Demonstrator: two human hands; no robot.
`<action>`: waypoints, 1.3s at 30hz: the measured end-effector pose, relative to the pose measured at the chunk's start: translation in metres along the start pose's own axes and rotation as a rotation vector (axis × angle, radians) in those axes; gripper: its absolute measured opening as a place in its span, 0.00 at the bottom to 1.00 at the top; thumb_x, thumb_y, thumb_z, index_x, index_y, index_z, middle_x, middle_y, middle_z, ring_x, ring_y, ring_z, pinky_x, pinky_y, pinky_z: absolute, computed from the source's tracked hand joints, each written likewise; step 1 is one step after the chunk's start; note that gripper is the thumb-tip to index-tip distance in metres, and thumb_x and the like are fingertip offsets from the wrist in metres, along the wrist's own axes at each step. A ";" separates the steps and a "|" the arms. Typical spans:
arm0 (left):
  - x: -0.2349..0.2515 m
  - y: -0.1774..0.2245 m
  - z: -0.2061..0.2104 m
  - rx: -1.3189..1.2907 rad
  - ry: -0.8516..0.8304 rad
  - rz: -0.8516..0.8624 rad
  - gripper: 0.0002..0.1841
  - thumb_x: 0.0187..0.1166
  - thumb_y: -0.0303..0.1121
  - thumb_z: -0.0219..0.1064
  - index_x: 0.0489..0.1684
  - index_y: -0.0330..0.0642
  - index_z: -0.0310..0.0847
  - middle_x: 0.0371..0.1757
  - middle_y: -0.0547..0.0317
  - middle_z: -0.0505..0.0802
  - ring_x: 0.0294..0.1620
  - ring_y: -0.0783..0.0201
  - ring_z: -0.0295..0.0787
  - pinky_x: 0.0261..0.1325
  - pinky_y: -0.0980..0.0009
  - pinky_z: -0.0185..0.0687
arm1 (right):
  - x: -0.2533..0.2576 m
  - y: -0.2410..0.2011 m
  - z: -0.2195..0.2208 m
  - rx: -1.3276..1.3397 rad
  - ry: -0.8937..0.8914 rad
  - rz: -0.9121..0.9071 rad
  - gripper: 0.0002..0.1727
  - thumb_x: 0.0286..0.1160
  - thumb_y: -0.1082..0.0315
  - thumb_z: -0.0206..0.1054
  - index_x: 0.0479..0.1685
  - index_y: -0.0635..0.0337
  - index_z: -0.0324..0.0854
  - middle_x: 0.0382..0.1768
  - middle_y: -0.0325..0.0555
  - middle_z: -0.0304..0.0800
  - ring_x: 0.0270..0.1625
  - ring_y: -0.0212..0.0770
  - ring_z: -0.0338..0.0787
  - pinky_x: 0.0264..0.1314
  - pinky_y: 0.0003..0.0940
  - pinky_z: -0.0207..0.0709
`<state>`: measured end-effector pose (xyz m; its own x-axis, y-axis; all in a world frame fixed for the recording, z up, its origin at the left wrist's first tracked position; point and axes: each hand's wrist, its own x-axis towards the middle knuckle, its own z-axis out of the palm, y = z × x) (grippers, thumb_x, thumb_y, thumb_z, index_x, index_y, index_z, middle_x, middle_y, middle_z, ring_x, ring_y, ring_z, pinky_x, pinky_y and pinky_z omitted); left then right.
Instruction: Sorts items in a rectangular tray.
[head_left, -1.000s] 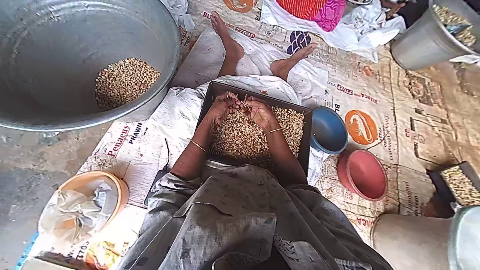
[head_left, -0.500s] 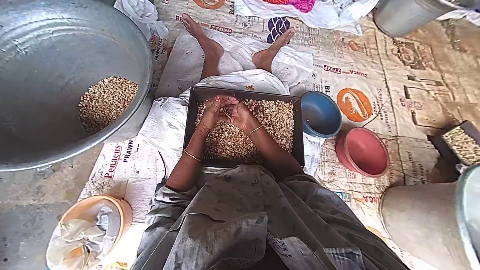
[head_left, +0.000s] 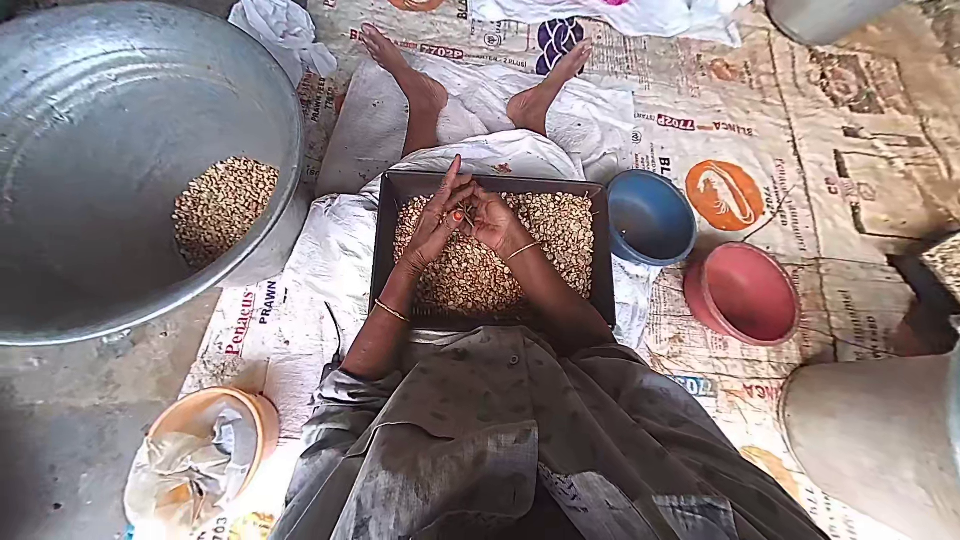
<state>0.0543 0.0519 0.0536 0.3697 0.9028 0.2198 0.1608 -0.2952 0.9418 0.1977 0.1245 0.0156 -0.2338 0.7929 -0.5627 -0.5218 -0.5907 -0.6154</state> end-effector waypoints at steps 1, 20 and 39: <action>0.000 0.000 0.000 0.032 0.027 -0.011 0.47 0.89 0.59 0.42 0.96 0.32 0.26 0.93 0.42 0.63 0.91 0.57 0.64 0.91 0.68 0.58 | 0.000 -0.001 0.000 0.004 0.005 -0.003 0.19 0.95 0.54 0.46 0.60 0.57 0.75 0.43 0.46 0.86 0.42 0.41 0.89 0.48 0.39 0.88; 0.027 -0.082 0.006 0.550 0.045 -0.079 0.17 0.86 0.27 0.56 0.63 0.25 0.84 0.68 0.27 0.85 0.73 0.33 0.81 0.79 0.41 0.71 | -0.106 -0.158 -0.149 0.365 0.259 -0.731 0.07 0.89 0.78 0.50 0.50 0.61 0.73 0.39 0.45 0.87 0.40 0.33 0.91 0.52 0.23 0.87; 0.024 -0.069 0.006 0.380 0.140 -0.035 0.17 0.86 0.27 0.56 0.64 0.27 0.84 0.72 0.30 0.82 0.72 0.41 0.82 0.75 0.48 0.76 | -0.132 -0.065 -0.156 -0.242 0.109 -0.571 0.14 0.88 0.80 0.50 0.56 0.65 0.81 0.51 0.52 0.95 0.48 0.40 0.97 0.44 0.29 0.90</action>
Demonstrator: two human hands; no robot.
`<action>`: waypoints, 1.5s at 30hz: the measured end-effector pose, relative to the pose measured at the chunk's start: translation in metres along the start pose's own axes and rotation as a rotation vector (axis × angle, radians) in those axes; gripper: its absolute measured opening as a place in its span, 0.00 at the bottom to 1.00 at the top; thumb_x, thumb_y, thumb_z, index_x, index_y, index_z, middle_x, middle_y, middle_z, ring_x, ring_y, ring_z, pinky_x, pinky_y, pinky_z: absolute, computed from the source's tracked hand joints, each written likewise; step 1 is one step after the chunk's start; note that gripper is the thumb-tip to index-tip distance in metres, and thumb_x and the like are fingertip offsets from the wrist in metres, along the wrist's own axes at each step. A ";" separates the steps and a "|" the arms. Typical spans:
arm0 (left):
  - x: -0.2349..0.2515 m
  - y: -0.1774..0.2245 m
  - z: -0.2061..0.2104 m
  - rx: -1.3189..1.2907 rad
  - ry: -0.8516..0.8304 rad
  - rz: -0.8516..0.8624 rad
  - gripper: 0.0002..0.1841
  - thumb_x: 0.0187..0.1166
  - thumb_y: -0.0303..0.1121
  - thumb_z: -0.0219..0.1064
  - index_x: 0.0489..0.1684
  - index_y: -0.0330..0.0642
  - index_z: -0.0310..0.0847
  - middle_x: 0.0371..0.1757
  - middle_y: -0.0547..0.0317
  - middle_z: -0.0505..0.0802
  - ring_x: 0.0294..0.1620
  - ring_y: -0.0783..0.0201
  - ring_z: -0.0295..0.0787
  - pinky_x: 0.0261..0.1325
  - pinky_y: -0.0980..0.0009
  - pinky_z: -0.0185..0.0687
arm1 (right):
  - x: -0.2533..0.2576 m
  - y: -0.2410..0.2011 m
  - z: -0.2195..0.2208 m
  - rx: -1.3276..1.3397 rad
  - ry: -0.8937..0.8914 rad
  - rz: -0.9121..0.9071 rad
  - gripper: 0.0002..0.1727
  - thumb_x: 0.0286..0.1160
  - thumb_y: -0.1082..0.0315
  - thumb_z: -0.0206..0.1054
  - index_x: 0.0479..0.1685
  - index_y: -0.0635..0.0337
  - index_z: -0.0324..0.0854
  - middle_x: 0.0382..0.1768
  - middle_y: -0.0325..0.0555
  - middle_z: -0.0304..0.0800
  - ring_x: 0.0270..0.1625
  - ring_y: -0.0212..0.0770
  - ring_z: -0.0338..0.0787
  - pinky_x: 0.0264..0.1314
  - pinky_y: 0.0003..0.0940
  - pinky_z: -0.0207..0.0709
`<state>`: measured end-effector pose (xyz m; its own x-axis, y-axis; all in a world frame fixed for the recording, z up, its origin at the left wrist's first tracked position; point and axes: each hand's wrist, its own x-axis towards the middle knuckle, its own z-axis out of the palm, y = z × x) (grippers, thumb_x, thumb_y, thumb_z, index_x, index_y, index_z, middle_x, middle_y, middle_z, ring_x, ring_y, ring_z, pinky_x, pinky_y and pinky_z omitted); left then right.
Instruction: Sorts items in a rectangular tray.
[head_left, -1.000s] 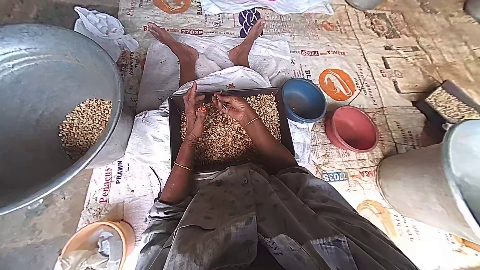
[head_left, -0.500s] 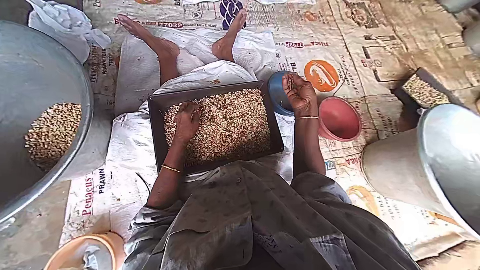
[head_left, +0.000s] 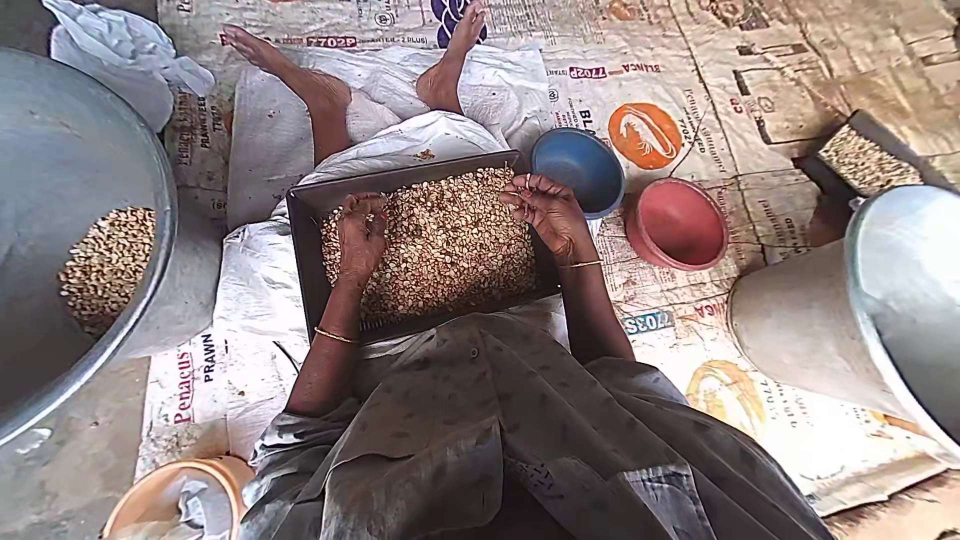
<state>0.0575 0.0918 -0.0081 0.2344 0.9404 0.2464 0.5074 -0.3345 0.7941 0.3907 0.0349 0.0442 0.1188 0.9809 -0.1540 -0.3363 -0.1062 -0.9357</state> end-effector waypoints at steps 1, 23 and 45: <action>0.002 0.008 -0.001 -0.010 -0.031 0.008 0.17 0.86 0.27 0.56 0.64 0.27 0.84 0.72 0.30 0.82 0.72 0.41 0.81 0.76 0.48 0.74 | 0.000 0.000 -0.001 0.009 -0.019 0.003 0.14 0.89 0.79 0.49 0.56 0.65 0.81 0.52 0.52 0.95 0.49 0.40 0.97 0.42 0.29 0.90; 0.018 0.029 0.050 -0.020 -0.155 0.148 0.16 0.86 0.25 0.54 0.60 0.29 0.86 0.68 0.36 0.87 0.68 0.45 0.85 0.73 0.53 0.79 | -0.015 0.024 0.000 0.004 -0.267 0.080 0.19 0.86 0.79 0.46 0.66 0.64 0.78 0.64 0.53 0.91 0.49 0.41 0.96 0.41 0.31 0.89; 0.019 0.018 0.054 0.085 -0.252 0.212 0.10 0.78 0.28 0.68 0.51 0.32 0.87 0.62 0.36 0.86 0.70 0.36 0.80 0.76 0.34 0.66 | 0.058 -0.031 -0.026 -1.045 0.342 -0.293 0.20 0.86 0.66 0.57 0.70 0.67 0.79 0.64 0.58 0.87 0.61 0.45 0.89 0.65 0.41 0.82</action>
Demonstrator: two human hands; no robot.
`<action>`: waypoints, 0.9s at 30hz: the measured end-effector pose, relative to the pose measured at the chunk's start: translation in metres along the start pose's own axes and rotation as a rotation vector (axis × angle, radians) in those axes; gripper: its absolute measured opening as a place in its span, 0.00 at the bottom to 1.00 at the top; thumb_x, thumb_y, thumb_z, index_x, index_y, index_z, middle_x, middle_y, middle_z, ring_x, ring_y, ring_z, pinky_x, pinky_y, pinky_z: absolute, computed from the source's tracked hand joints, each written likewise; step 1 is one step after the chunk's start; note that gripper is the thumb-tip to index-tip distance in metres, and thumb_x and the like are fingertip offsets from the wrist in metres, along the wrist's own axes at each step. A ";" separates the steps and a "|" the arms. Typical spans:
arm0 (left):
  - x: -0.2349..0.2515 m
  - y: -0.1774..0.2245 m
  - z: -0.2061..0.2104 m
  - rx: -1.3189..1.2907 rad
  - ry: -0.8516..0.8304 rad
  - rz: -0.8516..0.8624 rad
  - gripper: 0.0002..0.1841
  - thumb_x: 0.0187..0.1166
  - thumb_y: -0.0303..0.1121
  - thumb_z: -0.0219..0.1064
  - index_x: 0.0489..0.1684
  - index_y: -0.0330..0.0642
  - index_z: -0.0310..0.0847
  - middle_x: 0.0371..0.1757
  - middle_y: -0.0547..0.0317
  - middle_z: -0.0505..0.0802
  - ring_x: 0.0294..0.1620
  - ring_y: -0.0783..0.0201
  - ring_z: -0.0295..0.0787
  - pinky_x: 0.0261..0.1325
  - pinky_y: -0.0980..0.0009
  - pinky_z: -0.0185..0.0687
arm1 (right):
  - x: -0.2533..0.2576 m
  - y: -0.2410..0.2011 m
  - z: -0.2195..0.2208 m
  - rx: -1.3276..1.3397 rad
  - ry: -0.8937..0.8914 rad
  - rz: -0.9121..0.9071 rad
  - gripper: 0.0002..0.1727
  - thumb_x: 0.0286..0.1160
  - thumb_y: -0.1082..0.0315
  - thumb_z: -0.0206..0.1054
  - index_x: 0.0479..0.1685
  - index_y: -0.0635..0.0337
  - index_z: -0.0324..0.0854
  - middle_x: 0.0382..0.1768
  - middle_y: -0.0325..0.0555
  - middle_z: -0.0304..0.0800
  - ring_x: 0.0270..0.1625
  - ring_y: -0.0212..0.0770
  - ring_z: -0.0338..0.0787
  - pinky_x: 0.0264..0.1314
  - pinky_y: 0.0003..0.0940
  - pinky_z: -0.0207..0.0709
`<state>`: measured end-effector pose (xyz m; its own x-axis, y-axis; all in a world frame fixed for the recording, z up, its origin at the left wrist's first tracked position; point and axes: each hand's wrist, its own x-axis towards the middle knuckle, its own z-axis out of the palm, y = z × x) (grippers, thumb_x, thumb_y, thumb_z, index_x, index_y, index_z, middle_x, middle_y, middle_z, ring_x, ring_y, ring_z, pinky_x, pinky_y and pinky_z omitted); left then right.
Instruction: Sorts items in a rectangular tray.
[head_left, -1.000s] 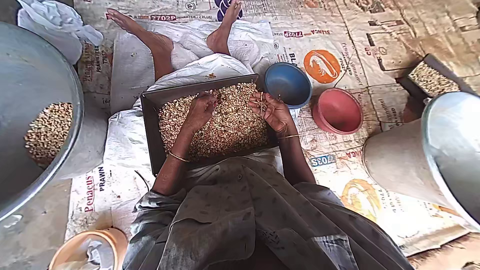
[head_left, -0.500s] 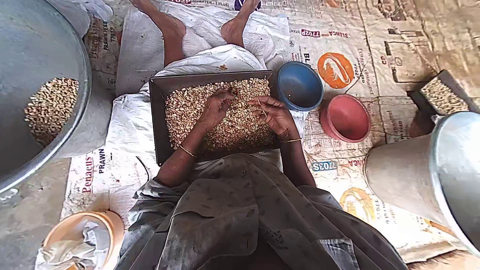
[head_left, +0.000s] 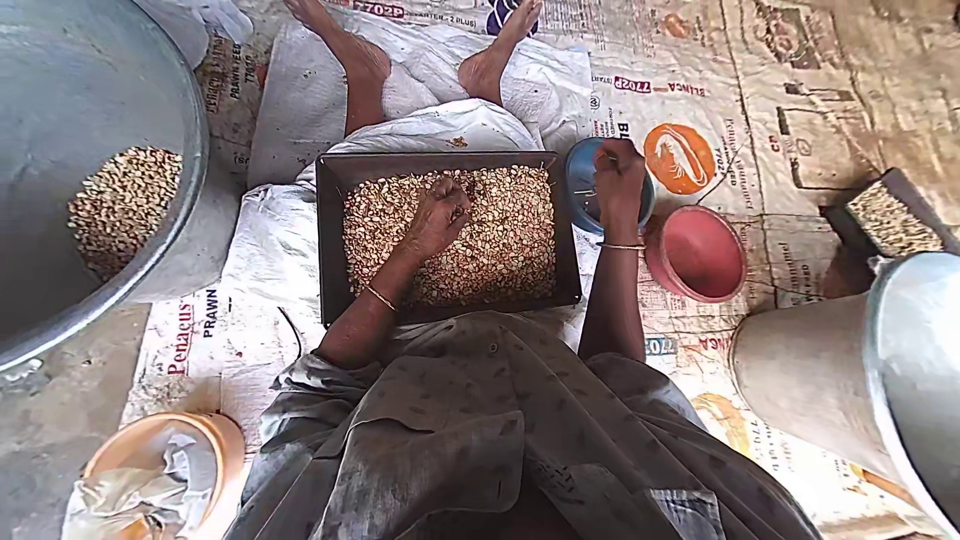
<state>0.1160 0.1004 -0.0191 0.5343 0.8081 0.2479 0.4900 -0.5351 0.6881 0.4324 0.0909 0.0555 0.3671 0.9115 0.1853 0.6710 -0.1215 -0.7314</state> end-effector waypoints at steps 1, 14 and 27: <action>0.000 0.003 0.002 0.025 -0.038 0.000 0.11 0.78 0.29 0.70 0.52 0.33 0.87 0.62 0.36 0.86 0.71 0.36 0.79 0.76 0.32 0.64 | -0.011 -0.012 0.018 0.142 -0.083 -0.012 0.15 0.87 0.68 0.56 0.61 0.67 0.82 0.52 0.52 0.91 0.49 0.38 0.93 0.54 0.36 0.88; -0.002 0.000 0.014 0.249 -0.059 0.179 0.11 0.84 0.27 0.62 0.48 0.32 0.92 0.58 0.31 0.88 0.68 0.30 0.82 0.71 0.32 0.69 | -0.049 -0.041 0.111 -0.137 -0.411 -0.125 0.12 0.81 0.73 0.63 0.55 0.68 0.88 0.52 0.60 0.93 0.57 0.54 0.92 0.67 0.52 0.80; 0.000 -0.013 -0.023 -1.250 0.400 -0.470 0.13 0.93 0.29 0.45 0.41 0.47 0.76 0.34 0.67 0.86 0.31 0.73 0.83 0.41 0.76 0.84 | -0.049 -0.033 0.113 0.281 -0.359 0.058 0.07 0.77 0.73 0.67 0.48 0.65 0.86 0.37 0.45 0.89 0.32 0.34 0.87 0.35 0.30 0.82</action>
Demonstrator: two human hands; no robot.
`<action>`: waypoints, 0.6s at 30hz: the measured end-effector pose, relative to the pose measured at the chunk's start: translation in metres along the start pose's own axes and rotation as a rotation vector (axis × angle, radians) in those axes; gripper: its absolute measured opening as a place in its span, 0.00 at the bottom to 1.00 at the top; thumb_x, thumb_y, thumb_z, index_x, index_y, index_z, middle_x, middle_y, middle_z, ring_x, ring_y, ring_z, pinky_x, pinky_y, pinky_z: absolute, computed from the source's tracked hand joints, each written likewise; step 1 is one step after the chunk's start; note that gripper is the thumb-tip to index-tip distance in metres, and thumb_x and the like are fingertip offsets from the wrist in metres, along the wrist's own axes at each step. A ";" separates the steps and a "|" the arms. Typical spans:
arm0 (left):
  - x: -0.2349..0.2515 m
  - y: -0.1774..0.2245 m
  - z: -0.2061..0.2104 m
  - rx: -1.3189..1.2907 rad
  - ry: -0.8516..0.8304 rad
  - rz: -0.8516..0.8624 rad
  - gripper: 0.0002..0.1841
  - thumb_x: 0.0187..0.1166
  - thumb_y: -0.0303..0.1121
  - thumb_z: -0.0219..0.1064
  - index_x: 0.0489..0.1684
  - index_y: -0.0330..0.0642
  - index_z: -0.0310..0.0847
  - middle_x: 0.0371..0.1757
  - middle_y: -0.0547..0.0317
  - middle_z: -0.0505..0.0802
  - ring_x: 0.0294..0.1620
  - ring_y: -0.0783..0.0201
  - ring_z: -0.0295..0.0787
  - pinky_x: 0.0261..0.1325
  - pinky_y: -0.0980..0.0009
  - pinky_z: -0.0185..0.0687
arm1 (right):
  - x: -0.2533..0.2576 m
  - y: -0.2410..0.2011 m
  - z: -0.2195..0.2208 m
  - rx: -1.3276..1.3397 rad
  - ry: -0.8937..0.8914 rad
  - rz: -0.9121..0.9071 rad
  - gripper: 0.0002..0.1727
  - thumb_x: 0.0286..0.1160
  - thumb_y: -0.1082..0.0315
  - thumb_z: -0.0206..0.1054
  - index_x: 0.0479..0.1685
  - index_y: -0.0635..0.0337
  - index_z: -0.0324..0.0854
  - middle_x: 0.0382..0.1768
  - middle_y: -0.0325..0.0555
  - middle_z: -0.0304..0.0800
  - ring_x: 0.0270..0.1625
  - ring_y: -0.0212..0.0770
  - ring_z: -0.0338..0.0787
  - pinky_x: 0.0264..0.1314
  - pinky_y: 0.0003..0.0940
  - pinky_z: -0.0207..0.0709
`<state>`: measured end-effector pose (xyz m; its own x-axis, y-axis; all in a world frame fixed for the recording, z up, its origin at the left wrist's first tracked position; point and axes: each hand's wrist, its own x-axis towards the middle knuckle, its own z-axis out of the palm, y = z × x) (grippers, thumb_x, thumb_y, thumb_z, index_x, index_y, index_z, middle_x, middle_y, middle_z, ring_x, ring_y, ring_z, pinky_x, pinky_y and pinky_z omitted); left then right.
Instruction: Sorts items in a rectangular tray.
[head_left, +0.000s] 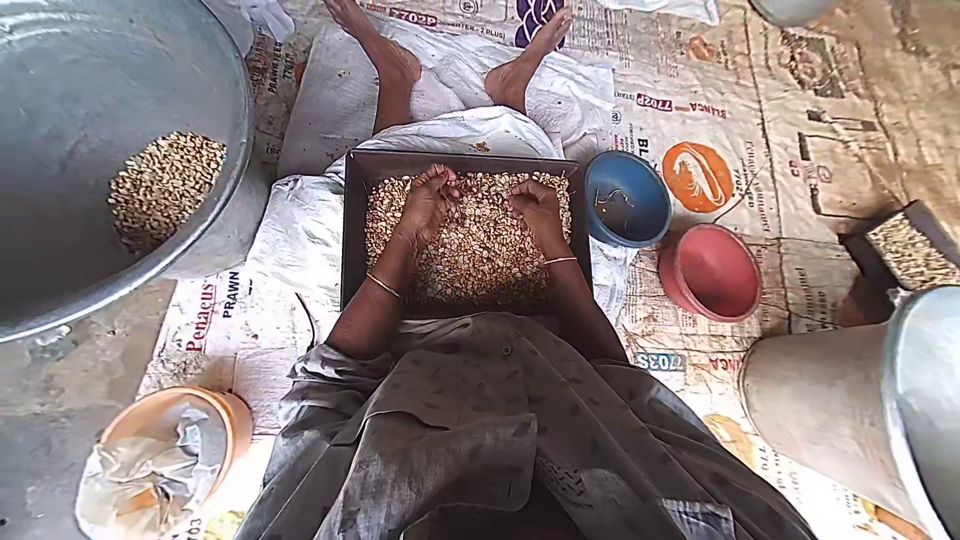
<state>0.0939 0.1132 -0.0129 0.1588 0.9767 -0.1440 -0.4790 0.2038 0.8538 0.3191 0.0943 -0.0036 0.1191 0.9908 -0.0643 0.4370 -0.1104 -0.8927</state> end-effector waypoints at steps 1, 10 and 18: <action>0.000 0.002 -0.002 -0.047 -0.020 -0.003 0.15 0.92 0.29 0.42 0.40 0.48 0.76 0.35 0.67 0.88 0.30 0.73 0.83 0.38 0.76 0.83 | -0.002 0.001 -0.004 0.267 -0.005 -0.013 0.04 0.77 0.76 0.66 0.45 0.65 0.84 0.32 0.41 0.89 0.26 0.29 0.85 0.27 0.24 0.81; -0.004 0.010 -0.003 0.727 -0.166 -0.050 0.15 0.94 0.33 0.51 0.40 0.35 0.80 0.32 0.60 0.81 0.30 0.71 0.73 0.38 0.72 0.73 | -0.014 -0.003 -0.012 0.350 -0.325 -0.090 0.07 0.78 0.75 0.65 0.50 0.63 0.81 0.36 0.39 0.89 0.29 0.29 0.86 0.29 0.24 0.82; -0.003 0.016 -0.016 1.136 -0.336 0.049 0.11 0.85 0.31 0.62 0.45 0.29 0.85 0.44 0.39 0.90 0.49 0.45 0.87 0.58 0.42 0.79 | -0.020 -0.003 0.019 -0.086 -0.165 -0.006 0.07 0.79 0.72 0.68 0.46 0.69 0.87 0.33 0.48 0.91 0.28 0.35 0.87 0.35 0.33 0.85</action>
<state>0.0722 0.1143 -0.0066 0.4619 0.8807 -0.1054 0.5237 -0.1749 0.8338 0.2987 0.0761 -0.0079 -0.0285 0.9901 -0.1375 0.5128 -0.1036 -0.8522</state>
